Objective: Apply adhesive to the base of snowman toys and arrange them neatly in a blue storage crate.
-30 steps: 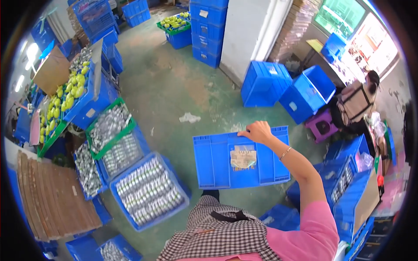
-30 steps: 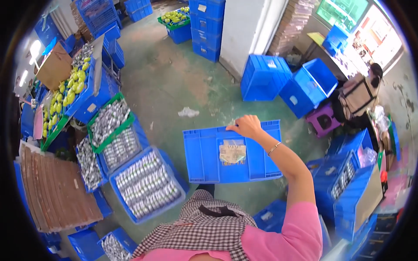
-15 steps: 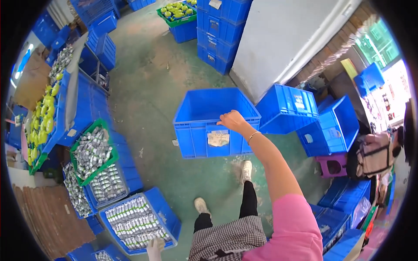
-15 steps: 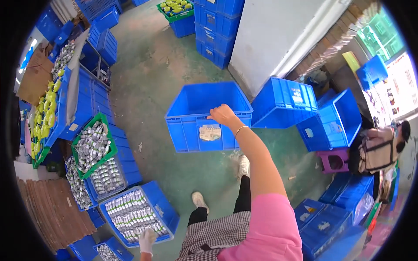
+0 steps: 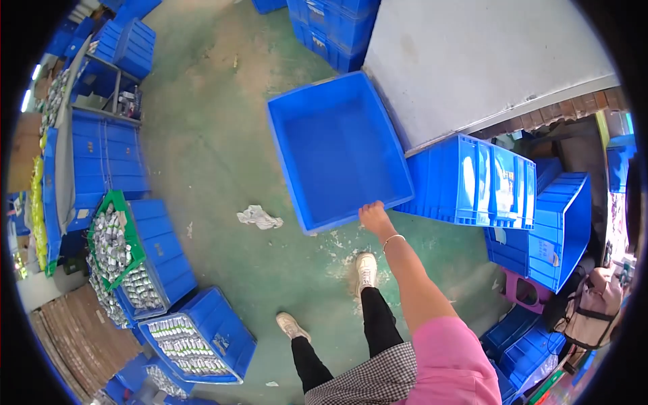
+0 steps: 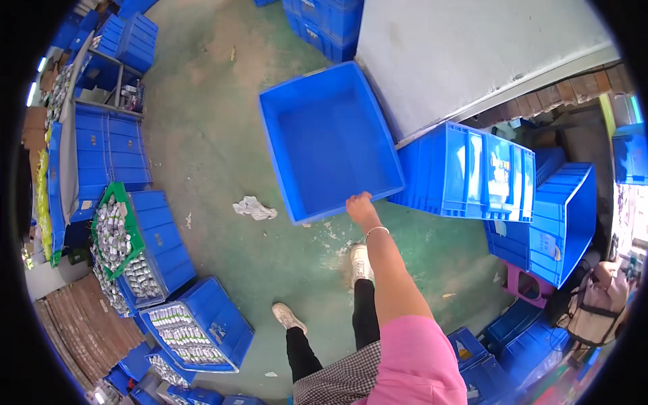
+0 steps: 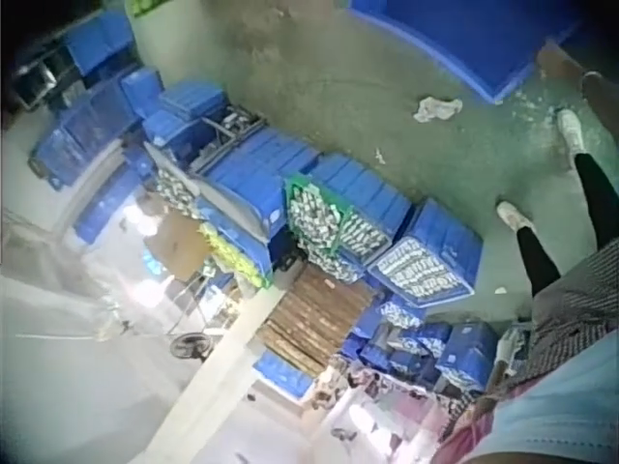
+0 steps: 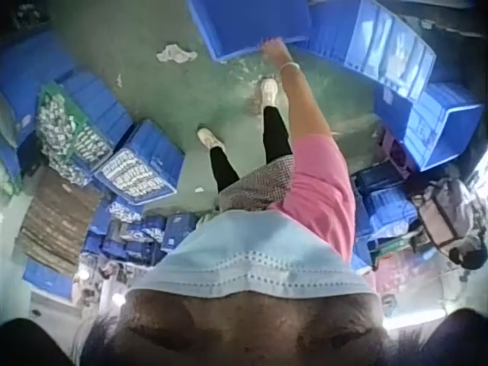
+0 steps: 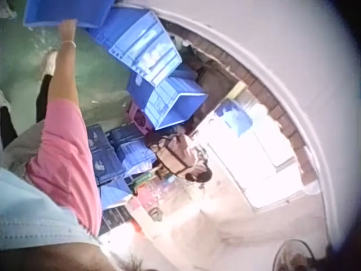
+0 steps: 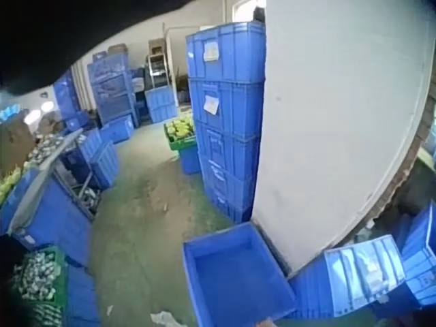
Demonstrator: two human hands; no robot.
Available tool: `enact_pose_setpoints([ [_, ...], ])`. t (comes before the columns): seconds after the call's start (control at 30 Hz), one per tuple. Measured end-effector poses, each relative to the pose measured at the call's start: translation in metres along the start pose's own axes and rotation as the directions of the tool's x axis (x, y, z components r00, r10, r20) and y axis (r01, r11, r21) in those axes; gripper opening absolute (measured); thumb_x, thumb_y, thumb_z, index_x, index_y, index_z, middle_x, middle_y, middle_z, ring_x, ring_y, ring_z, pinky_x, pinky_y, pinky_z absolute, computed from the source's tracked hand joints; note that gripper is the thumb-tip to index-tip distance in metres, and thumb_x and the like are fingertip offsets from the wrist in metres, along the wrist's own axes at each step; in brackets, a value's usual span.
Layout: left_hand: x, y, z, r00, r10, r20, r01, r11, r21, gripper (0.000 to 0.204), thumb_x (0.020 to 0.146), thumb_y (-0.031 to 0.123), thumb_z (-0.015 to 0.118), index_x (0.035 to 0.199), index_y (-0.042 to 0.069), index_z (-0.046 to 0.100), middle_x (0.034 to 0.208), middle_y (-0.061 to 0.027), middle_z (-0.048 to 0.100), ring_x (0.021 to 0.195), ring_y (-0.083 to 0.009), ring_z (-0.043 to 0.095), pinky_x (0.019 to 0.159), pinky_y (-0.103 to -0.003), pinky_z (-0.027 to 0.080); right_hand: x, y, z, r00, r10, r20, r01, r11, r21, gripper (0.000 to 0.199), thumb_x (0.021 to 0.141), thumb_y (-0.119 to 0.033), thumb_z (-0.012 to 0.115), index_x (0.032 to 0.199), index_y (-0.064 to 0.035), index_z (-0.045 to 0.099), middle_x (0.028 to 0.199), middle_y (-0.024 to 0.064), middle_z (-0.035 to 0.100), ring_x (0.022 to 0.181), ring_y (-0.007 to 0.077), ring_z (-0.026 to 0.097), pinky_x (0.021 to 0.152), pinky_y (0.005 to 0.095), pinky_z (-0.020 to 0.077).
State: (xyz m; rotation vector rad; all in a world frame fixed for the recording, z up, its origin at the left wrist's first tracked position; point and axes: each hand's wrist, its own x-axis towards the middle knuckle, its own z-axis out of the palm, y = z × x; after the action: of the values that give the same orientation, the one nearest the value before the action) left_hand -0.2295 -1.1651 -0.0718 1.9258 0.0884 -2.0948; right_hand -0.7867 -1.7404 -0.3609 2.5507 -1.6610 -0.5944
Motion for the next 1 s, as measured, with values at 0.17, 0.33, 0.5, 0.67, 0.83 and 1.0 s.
enact_pose_setpoints([
  [0.17,0.014,0.122,0.113,0.949,0.034,-0.315,0.096,0.917,0.387,0.034,0.090,0.020,0.056,0.120,0.006,0.049,0.110,-0.0108,0.056,0.094,-0.0262,0.055,0.076,-0.037,0.049,-0.042,0.036,-0.083,0.984,0.031,-0.176,0.104,0.703,0.703,0.011,0.075,-0.013,0.059,0.084,-0.0123,0.063,0.078,0.0073,0.064,0.071,0.0268,0.064,0.062,0.0404,0.0498],
  [0.33,0.019,0.238,0.228,0.916,0.177,-0.360,-0.052,0.942,0.331,0.030,0.094,0.029,0.049,0.104,0.002,0.058,0.089,-0.0102,0.065,0.075,-0.0175,0.064,0.064,-0.027,0.051,-0.139,0.225,-0.191,0.644,0.640,-0.418,-0.279,0.706,0.651,0.028,0.077,-0.011,0.064,0.104,-0.0066,0.061,0.102,0.0122,0.063,0.099,0.0327,0.057,0.086,0.0409,0.0452],
  [0.5,0.040,0.305,0.341,0.966,0.225,-0.127,-0.173,0.929,0.327,0.027,0.095,0.025,0.048,0.106,0.001,0.056,0.092,-0.0097,0.063,0.078,-0.0186,0.065,0.071,-0.028,0.052,-0.173,0.375,-0.138,0.758,0.596,0.266,-0.652,0.680,0.335,0.081,0.072,-0.046,0.072,0.138,-0.0143,0.037,0.144,0.0093,0.034,0.139,0.0309,0.017,0.107,0.0587,0.0194],
  [0.67,0.043,0.296,0.371,0.969,0.242,-0.049,-0.203,0.891,0.406,0.029,0.096,0.025,0.047,0.107,0.000,0.057,0.091,-0.0108,0.065,0.080,-0.0183,0.065,0.072,-0.027,0.052,-0.185,0.350,-0.123,0.746,0.580,0.328,-0.666,0.643,0.378,0.091,0.064,-0.046,0.078,0.138,-0.0145,0.036,0.143,0.0143,0.035,0.139,0.0328,0.017,0.107,0.0594,0.0188],
  [0.83,0.048,0.284,0.378,0.987,0.123,-0.099,-0.073,0.910,0.408,0.029,0.095,0.026,0.050,0.106,0.001,0.061,0.091,-0.0099,0.067,0.078,-0.0164,0.065,0.068,-0.025,0.051,-0.265,0.255,-0.124,0.787,0.614,-0.065,-0.401,0.588,0.702,0.098,0.062,-0.034,0.081,0.143,-0.0195,0.028,0.145,0.0183,0.026,0.134,0.0364,0.026,0.106,0.0571,0.0229],
  [1.0,0.057,0.268,0.388,0.992,0.064,-0.112,-0.018,0.929,0.370,0.026,0.094,0.025,0.051,0.105,0.004,0.061,0.090,-0.0084,0.068,0.076,-0.0156,0.066,0.064,-0.025,0.051,-0.281,0.249,-0.090,0.884,0.466,-0.034,-0.465,0.884,0.040,0.073,0.080,-0.016,0.060,0.143,-0.0318,0.027,0.144,0.0191,0.028,0.126,0.0418,0.036,0.102,0.0561,0.0303],
])
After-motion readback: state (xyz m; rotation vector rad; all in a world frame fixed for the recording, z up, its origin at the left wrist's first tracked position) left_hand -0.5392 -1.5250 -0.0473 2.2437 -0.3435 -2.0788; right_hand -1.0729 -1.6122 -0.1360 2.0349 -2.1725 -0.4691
